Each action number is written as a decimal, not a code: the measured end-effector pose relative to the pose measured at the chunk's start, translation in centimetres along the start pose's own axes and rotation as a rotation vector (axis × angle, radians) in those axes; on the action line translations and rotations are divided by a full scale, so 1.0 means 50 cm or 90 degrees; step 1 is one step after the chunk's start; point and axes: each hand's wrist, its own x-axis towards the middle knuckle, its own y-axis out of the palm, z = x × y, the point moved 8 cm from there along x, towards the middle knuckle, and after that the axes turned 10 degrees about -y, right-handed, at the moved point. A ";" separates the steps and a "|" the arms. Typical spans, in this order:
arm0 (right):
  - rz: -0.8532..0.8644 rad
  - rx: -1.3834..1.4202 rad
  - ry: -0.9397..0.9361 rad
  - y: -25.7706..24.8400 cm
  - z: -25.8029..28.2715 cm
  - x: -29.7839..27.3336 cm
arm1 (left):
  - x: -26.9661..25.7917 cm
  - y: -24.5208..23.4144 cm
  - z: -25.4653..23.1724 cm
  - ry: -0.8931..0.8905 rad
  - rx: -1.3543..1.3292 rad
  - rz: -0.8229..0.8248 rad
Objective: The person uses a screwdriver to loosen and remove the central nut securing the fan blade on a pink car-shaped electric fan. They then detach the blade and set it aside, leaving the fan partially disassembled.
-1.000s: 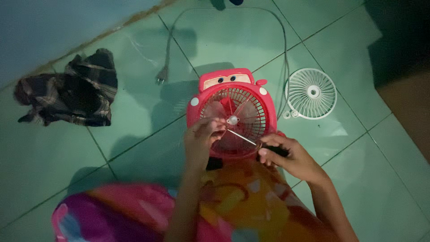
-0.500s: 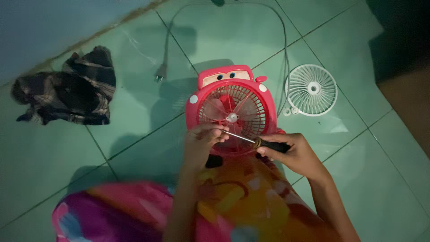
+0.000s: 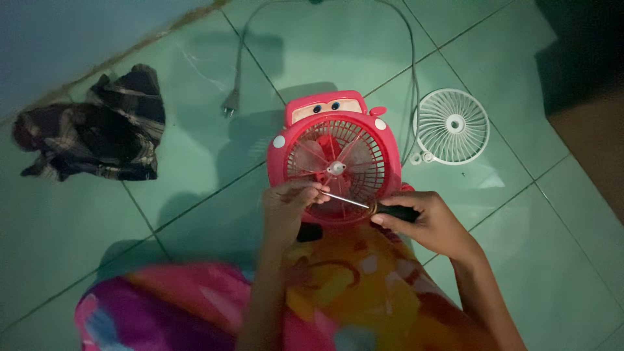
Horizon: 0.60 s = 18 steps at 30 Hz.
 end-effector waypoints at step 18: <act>0.024 0.086 0.028 0.011 -0.059 -0.008 | 0.005 0.034 -0.043 0.041 0.103 0.123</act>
